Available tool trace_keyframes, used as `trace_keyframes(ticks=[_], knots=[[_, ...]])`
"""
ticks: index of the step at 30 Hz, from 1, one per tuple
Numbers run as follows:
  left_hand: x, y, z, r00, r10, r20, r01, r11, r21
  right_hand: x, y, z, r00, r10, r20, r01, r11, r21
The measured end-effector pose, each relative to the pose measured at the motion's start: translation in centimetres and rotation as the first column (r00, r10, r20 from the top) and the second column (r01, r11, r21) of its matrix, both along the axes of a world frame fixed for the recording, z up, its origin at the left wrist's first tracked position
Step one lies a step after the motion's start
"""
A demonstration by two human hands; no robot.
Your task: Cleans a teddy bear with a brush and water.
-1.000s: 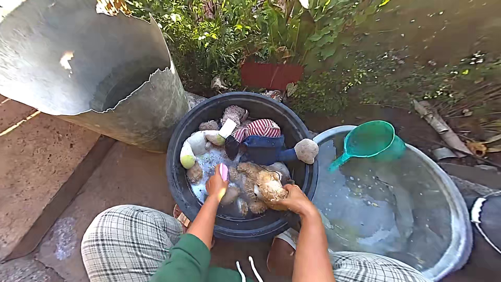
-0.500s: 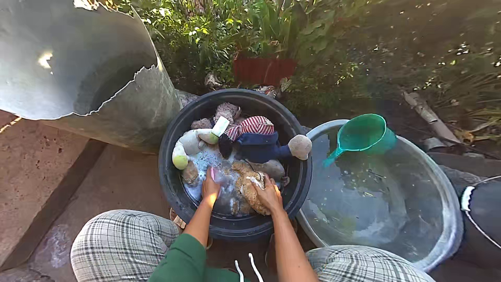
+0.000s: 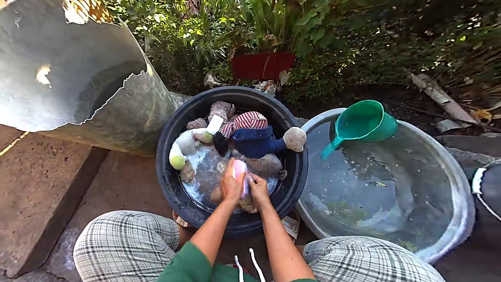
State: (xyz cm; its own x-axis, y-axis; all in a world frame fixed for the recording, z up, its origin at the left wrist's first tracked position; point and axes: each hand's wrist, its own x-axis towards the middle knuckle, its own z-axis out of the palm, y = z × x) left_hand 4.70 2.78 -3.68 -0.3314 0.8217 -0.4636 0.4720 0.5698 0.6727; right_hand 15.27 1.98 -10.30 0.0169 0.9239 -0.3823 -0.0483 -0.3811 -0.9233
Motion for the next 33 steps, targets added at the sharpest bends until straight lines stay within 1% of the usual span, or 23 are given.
trace_keyframes(ticks=[1, 2, 4, 5, 7, 9, 10, 11, 12, 13, 14, 16, 17, 18, 19, 21, 22, 24, 25, 27, 30, 31, 33], knots=[[-1.0, 1.6, -1.6, 0.997, 0.069, -0.038, -0.07, 0.997, -0.026, -0.5, -0.2, -0.1, 0.999, 0.048, 0.002, -0.048, 0.999, -0.011], [-2.1, 2.9, -3.2, 0.99, 0.143, 0.003, -0.143, 0.989, -0.023, -0.7, -0.2, 0.0, 0.996, 0.092, 0.02, -0.091, 0.996, -0.015], [-3.7, 3.3, -5.7, 0.944, 0.254, 0.211, -0.268, 0.963, 0.037, -0.6, -0.2, 0.4, 0.982, 0.166, 0.086, -0.163, 0.986, -0.044], [-4.3, 2.8, -6.1, 0.894, 0.284, 0.346, -0.317, 0.948, 0.041, -0.5, 0.1, 0.7, 0.971, 0.195, 0.136, -0.187, 0.98, -0.068], [-4.9, 1.1, -5.4, 0.747, 0.323, 0.581, -0.374, 0.927, -0.034, -0.3, 0.7, 1.2, 0.943, 0.21, 0.257, -0.186, 0.976, -0.114], [-5.4, -0.8, -5.1, 0.616, 0.332, 0.714, -0.37, 0.923, -0.11, -0.2, 0.7, 1.6, 0.919, 0.191, 0.346, -0.146, 0.978, -0.152], [-5.7, -1.6, -5.1, 0.574, 0.326, 0.751, -0.36, 0.925, -0.126, -0.2, 0.7, 1.9, 0.91, 0.184, 0.371, -0.133, 0.978, -0.159], [-5.9, -2.0, -4.9, 0.556, 0.32, 0.767, -0.349, 0.928, -0.134, -0.2, 0.7, 2.1, 0.901, 0.188, 0.39, -0.132, 0.977, -0.167], [-6.1, -2.2, -4.7, 0.568, 0.313, 0.761, -0.331, 0.934, -0.137, -0.2, 0.7, 2.3, 0.889, 0.211, 0.406, -0.15, 0.973, -0.177], [-6.5, -2.2, -4.3, 0.609, 0.299, 0.735, -0.303, 0.944, -0.134, -0.1, 0.8, 2.3, 0.876, 0.239, 0.42, -0.176, 0.967, -0.182], [-6.9, -2.1, -3.9, 0.677, 0.278, 0.682, -0.273, 0.955, -0.119, 0.1, 0.8, 2.1, 0.872, 0.262, 0.414, -0.203, 0.962, -0.183], [-7.8, -1.6, -3.8, 0.843, 0.198, 0.5, -0.211, 0.977, -0.031, 0.5, 0.7, 1.9, 0.862, 0.33, 0.385, -0.286, 0.943, -0.169], [-8.3, -1.4, -4.0, 0.906, 0.163, 0.39, -0.184, 0.983, 0.017, 0.6, 0.8, 2.0, 0.84, 0.378, 0.389, -0.348, 0.926, -0.148], [-8.7, -1.3, -4.4, 0.943, 0.151, 0.296, -0.174, 0.983, 0.052, 0.5, 0.8, 2.1, 0.806, 0.434, 0.403, -0.423, 0.898, -0.121], [-8.9, -1.3, -4.6, 0.955, 0.159, 0.25, -0.182, 0.98, 0.074, 0.5, 0.9, 2.2, 0.774, 0.489, 0.402, -0.495, 0.863, -0.098], [-8.4, -1.4, -4.4, 0.947, 0.183, 0.265, -0.216, 0.971, 0.101, 0.6, 1.0, 1.9, 0.754, 0.55, 0.36, -0.576, 0.817, -0.042], [-7.8, -1.7, -4.1, 0.938, 0.191, 0.289, -0.233, 0.965, 0.12, 0.6, 0.9, 1.6, 0.774, 0.538, 0.333, -0.567, 0.824, -0.012], [-6.6, -2.4, -3.1, 0.936, 0.179, 0.304, -0.239, 0.955, 0.176, 0.4, 0.7, 1.2, 0.832, 0.465, 0.303, -0.493, 0.87, 0.019], [-6.1, -2.9, -2.4, 0.945, 0.151, 0.289, -0.212, 0.958, 0.193, 0.3, 0.6, 1.0, 0.853, 0.432, 0.293, -0.459, 0.888, 0.024], [-5.3, -4.0, -0.3, 0.974, 0.048, 0.22, -0.089, 0.98, 0.181, 0.4, 0.3, 0.3, 0.881, 0.39, 0.268, -0.416, 0.908, 0.048], [-4.2, -5.6, 3.2, 0.988, -0.15, 0.04, 0.148, 0.988, 0.052, 0.7, 0.2, -0.7, 0.905, 0.384, 0.183, -0.41, 0.901, 0.138], [-3.8, -5.6, 3.5, 0.981, -0.195, -0.007, 0.195, 0.981, -0.004, 0.7, 0.1, -1.0, 0.905, 0.39, 0.169, -0.415, 0.896, 0.159], [-3.3, -3.8, 2.4, 0.975, -0.212, -0.069, 0.207, 0.975, -0.083, 0.3, -0.2, -0.6, 0.882, 0.427, 0.201, -0.456, 0.879, 0.137]])
